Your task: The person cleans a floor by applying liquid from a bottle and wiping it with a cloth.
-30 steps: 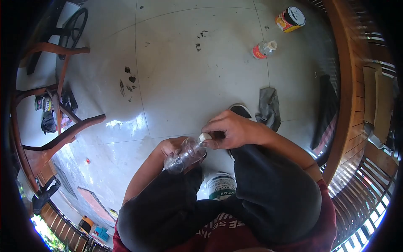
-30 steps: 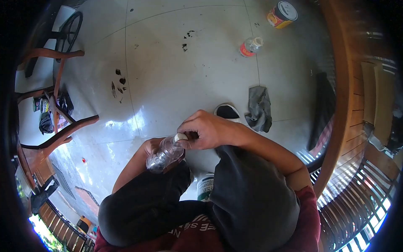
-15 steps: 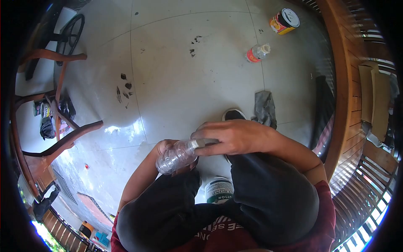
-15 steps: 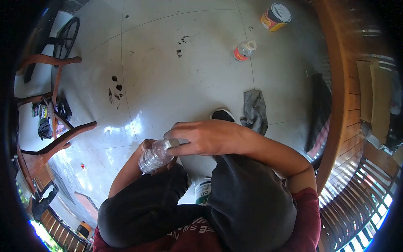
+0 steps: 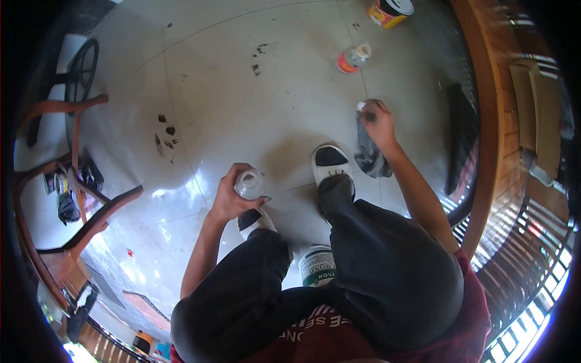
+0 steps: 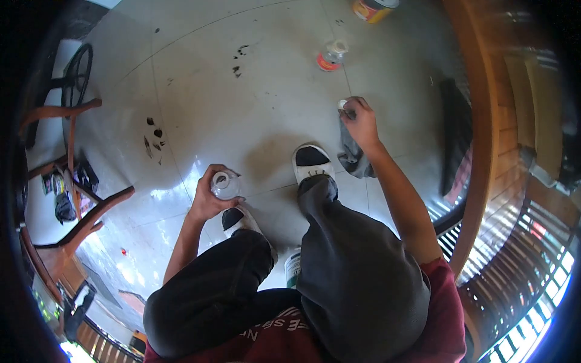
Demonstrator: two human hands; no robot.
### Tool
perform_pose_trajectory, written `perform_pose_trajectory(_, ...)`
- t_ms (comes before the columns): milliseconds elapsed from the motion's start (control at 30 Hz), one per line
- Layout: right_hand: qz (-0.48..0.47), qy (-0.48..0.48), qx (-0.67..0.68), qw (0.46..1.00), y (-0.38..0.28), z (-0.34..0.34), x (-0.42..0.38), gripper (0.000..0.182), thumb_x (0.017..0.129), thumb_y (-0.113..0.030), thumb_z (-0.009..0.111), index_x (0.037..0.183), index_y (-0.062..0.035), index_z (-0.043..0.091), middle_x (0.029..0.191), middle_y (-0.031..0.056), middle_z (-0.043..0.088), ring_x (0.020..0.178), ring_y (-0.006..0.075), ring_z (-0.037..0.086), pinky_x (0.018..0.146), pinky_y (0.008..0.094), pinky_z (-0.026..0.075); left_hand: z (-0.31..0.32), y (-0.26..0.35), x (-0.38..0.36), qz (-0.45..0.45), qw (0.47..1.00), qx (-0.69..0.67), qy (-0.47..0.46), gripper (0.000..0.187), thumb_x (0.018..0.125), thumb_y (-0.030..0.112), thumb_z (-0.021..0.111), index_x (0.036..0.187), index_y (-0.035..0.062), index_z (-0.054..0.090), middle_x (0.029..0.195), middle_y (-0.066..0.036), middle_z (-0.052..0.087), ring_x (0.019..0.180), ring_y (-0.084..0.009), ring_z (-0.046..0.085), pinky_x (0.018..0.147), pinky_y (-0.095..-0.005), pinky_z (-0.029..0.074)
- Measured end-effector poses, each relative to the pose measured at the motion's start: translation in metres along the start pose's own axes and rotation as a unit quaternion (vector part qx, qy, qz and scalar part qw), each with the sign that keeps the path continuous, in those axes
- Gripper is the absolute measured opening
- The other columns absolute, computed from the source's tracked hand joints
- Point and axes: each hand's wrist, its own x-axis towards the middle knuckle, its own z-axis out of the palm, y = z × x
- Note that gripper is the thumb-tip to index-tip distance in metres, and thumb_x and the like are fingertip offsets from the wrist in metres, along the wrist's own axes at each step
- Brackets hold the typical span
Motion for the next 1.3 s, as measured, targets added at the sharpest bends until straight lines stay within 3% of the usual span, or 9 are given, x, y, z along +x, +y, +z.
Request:
perform_pose_trajectory(133,-0.006,-0.007,-0.145,0.989,0.015,-0.004,0.009,0.034,0.078,-0.013,0.085,0.108,-0.0094,0.068,0.12,0.0117,0.07,0.116,0.0339,0.067,0.098,0.0498,0.053,0.01,-0.012,-0.015,0.016,0.995,0.083,0.058,0.073,0.062,0.027,0.101,0.117,0.0037,0.058,0.096,-0.013,0.076,0.089,-0.0265,0.077,0.083,-0.0364,0.061)
perform_pose_trajectory(233,0.103,-0.007,-0.138,0.985,-0.004,0.003,0.016,0.051,0.077,-0.02,0.088,0.122,-0.0128,0.065,0.133,0.0129,0.064,0.129,0.0374,0.058,0.104,0.052,0.049,0.01,-0.013,-0.027,0.054,0.988,0.126,0.07,0.075,0.063,0.03,0.102,0.118,0.0038,0.058,0.103,-0.015,0.077,0.093,-0.0302,0.078,0.084,-0.0391,0.062)
perform_pose_trajectory(333,0.089,0.017,-0.088,0.992,-0.016,0.012,0.042,0.079,0.075,-0.028,0.093,0.142,-0.0096,0.054,0.142,0.0178,0.057,0.131,0.0388,0.057,0.106,0.0491,0.05,0.009,-0.018,-0.027,0.103,0.982,0.104,0.122,0.073,0.065,0.027,0.101,0.12,0.0029,0.06,0.112,-0.016,0.075,0.102,-0.0313,0.077,0.088,-0.04,0.062)
perform_pose_trajectory(533,0.142,0.09,0.116,0.979,-0.017,0.039,0.111,0.119,0.068,-0.039,0.1,0.155,0.0062,0.033,0.152,0.0245,0.05,0.141,0.0337,0.051,0.118,0.0428,0.043,0.002,-0.008,-0.011,0.075,0.98,0.092,0.158,0.102,0.07,0.02,0.098,0.152,0.0028,0.04,0.13,-0.017,0.071,0.121,-0.0341,0.07,0.106,-0.0436,0.054)
perform_pose_trajectory(633,0.137,0.059,0.205,0.967,0.009,0.05,0.127,0.11,0.072,-0.031,0.099,0.153,0.0066,0.035,0.15,0.0216,0.054,0.14,0.0302,0.054,0.117,0.0402,0.044,-0.003,-0.005,-0.005,0.095,0.978,0.119,0.144,0.117,0.07,0.019,0.098,0.161,0.005,0.028,0.13,-0.018,0.072,0.122,-0.0312,0.069,0.108,-0.0432,0.052)
perform_pose_trajectory(767,0.168,0.071,0.27,0.945,-0.027,0.037,0.126,0.092,0.074,-0.026,0.098,0.145,0.0054,0.047,0.136,0.0177,0.066,0.127,0.028,0.064,0.11,0.0372,0.05,-0.005,-0.007,-0.005,0.053,0.983,0.095,0.151,0.105,0.071,0.02,0.097,0.156,0.0046,0.036,0.135,-0.017,0.069,0.124,-0.0316,0.068,0.11,-0.0434,0.05)
perform_pose_trajectory(867,0.123,0.072,0.194,0.971,-0.018,0.042,0.114,0.078,0.076,-0.024,0.097,0.136,0.0034,0.056,0.127,0.0149,0.071,0.119,0.0253,0.069,0.105,0.0365,0.053,-0.007,-0.011,-0.006,0.097,0.966,0.17,0.17,0.093,0.073,0.02,0.095,0.149,0.0078,0.044,0.136,-0.015,0.067,0.127,-0.0361,0.066,0.108,-0.0452,0.053)
perform_pose_trajectory(1167,0.071,-0.044,0.276,0.957,-0.094,0.036,0.031,0.068,0.076,-0.021,0.097,0.13,-0.0005,0.06,0.125,0.0131,0.071,0.115,0.0211,0.07,0.102,0.0371,0.055,-0.002,-0.007,-0.003,0.072,0.981,0.101,0.148,0.079,0.074,0.022,0.096,0.139,0.0061,0.054,0.134,-0.016,0.067,0.125,-0.0351,0.066,0.107,-0.0435,0.053)
perform_pose_trajectory(1300,-0.04,-0.139,0.234,0.961,-0.143,0.029,0.02,0.069,0.071,-0.02,0.098,0.127,-0.0013,0.061,0.118,0.0144,0.071,0.108,0.0254,0.072,0.097,0.0383,0.057,-0.003,0.008,0.004,0.1,0.977,0.114,0.15,0.075,0.073,0.023,0.095,0.136,0.0064,0.057,0.13,-0.015,0.068,0.119,-0.0363,0.067,0.103,-0.0444,0.053)
